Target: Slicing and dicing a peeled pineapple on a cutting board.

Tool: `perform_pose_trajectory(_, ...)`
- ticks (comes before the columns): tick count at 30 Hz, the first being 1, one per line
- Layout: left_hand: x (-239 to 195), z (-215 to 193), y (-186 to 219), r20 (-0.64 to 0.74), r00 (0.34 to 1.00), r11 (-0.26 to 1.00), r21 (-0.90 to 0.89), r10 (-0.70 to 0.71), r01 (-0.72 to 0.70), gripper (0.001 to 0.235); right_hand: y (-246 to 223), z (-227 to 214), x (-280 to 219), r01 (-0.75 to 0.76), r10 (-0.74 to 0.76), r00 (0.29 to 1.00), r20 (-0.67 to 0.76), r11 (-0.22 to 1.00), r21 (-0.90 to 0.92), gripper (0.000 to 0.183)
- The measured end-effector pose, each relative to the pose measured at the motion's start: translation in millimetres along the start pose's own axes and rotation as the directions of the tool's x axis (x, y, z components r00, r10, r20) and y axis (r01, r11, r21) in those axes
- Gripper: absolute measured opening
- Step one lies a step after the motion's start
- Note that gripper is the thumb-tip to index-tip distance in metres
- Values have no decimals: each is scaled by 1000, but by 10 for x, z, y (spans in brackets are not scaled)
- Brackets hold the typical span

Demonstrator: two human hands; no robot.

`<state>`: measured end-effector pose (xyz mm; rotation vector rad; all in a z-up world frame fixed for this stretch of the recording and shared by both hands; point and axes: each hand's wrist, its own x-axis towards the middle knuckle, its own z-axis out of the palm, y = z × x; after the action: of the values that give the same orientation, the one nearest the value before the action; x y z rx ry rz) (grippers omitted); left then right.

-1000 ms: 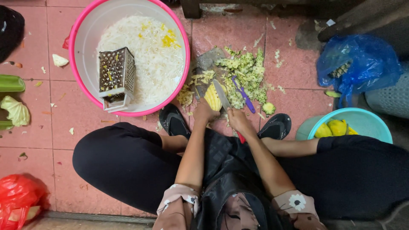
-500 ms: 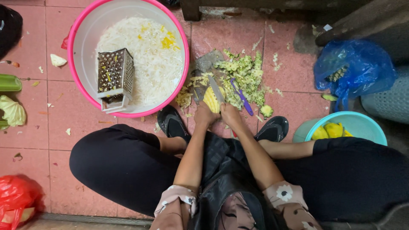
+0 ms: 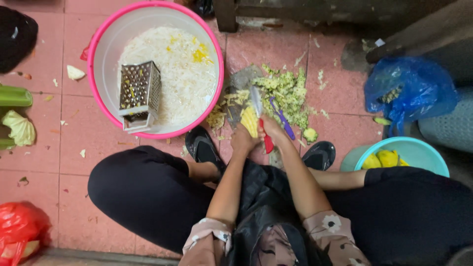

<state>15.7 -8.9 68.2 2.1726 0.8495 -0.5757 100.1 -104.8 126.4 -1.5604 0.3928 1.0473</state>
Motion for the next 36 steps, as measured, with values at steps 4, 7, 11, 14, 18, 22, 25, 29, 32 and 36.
perform_pose_trajectory(4, 257, 354, -151, -89, 996, 994, 113, 0, 10, 103, 234, -299, 230, 105, -263, 961, -79, 617, -780, 64)
perform_pose_trajectory(7, 282, 436, -185, -101, 995, 990, 137, -1, 15, 105, 408, -325, 160, 43, -209, 974, -91, 562, -826, 63)
perform_pose_trajectory(11, 296, 430, -193, -136, 990, 989, 151, 27, -7, 107, 654, -375, 172, -2, -170, 978, -122, 573, -819, 66)
perform_pose_trajectory(14, 261, 375, -156, -125, 992, 989, 149, 24, -5, 108, 652, -387, 50, -1, -168, 977, -129, 606, -796, 65)
perform_pose_trajectory(18, 280, 362, -159, -112, 994, 990, 138, 15, 0, 105, 700, -363, 69, 18, -168, 980, -108, 611, -792, 68)
perform_pose_trajectory(22, 250, 304, -149, -107, 994, 992, 125, 9, 4, 102, 362, -192, -379, 41, -192, 976, -102, 621, -782, 63)
perform_pose_trajectory(25, 274, 305, -159, -100, 995, 992, 122, 15, -3, 98, 186, -124, -588, 0, -171, 978, -123, 584, -812, 64)
perform_pose_trajectory(29, 340, 333, -197, -76, 997, 994, 107, 9, -1, 98, 180, -68, -615, -17, -177, 971, -157, 609, -793, 64)
perform_pose_trajectory(32, 278, 245, -161, -53, 999, 996, 93, 2, 3, 97, 281, -117, -470, -14, -167, 974, -155, 634, -773, 64)
perform_pose_trajectory(36, 283, 234, -146, -45, 999, 995, 97, -6, 11, 96, 383, -172, -341, -3, -171, 975, -140, 624, -782, 64)
